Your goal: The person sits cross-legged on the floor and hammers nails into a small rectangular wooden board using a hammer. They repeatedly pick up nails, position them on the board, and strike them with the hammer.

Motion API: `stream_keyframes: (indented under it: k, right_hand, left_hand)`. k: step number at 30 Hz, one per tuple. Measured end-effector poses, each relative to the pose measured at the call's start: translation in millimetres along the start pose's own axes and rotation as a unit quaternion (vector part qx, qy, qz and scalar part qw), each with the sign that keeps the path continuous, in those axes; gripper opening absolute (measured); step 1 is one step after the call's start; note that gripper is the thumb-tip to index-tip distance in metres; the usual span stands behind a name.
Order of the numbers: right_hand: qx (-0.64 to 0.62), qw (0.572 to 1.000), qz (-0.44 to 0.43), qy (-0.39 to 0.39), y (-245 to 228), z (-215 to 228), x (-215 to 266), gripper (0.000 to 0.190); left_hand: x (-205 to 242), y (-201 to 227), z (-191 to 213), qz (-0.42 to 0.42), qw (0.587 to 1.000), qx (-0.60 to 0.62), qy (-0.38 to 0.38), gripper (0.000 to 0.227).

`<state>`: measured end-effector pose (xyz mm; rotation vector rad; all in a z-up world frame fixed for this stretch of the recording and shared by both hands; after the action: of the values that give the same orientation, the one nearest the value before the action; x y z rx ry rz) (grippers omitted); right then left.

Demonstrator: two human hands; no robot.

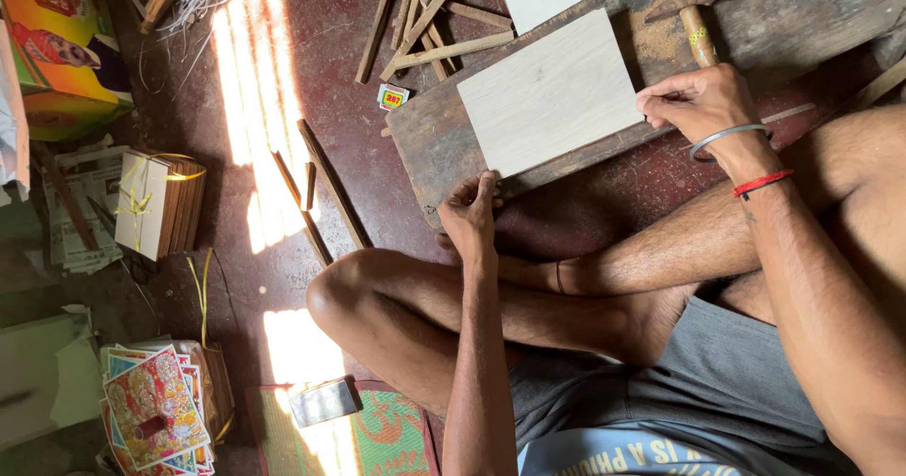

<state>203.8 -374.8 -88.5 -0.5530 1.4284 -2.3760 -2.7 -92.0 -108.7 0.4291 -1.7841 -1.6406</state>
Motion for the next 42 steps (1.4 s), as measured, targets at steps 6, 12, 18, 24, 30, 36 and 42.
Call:
stream_keyframes:
  k: [6, 12, 18, 24, 30, 36, 42]
  right_hand:
    - [0.04, 0.999, 0.0, 0.002, -4.8, -0.2, 1.6, 0.01]
    - [0.028, 1.0, 0.006, 0.002, -6.0, 0.9, 1.9, 0.011]
    - [0.029, 1.0, 0.003, 0.004, -5.2, -1.3, 1.4, 0.01]
    - [0.024, 1.0, -0.006, 0.003, -11.0, -1.1, 1.6, 0.01]
    - [-0.016, 1.0, 0.016, -0.009, -20.2, 16.1, 6.1, 0.013]
    - [-0.033, 0.975, 0.181, 0.121, 2.6, 125.2, -44.1, 0.009]
    - [0.323, 0.937, 0.075, 0.109, 48.9, 158.9, -99.6, 0.015]
  left_hand:
    - [0.1, -2.4, 0.8, 0.008, 1.0, 0.001, -0.005, 0.027]
    - [-2.9, -4.8, 0.9, 0.008, 1.0, -0.001, -0.013, 0.027]
    - [-4.2, -6.9, 2.8, 0.007, 1.0, 0.0, -0.021, 0.026]
    - [-1.2, -1.0, 0.4, -0.004, 1.0, 0.005, -0.025, 0.025]
    - [3.0, 8.5, -0.3, 0.0, 1.0, -0.01, -0.027, 0.023]
    - [-0.5, -0.3, 3.5, 0.015, 0.999, 0.039, -0.024, 0.023]
    - [-2.3, -9.3, 6.0, 0.012, 0.997, 0.082, -0.004, 0.024]
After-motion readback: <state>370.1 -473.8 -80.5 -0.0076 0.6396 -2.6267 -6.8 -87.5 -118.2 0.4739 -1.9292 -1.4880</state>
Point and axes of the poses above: each hand's wrist, its own x-axis away from the middle knuckle, its own z-axis out of the back of the hand, y = z × x, the point moved 5 cm from there along -x, towards the middle knuckle, and after that the axes turned 7 degrees about -y, right-handed, at the moved point
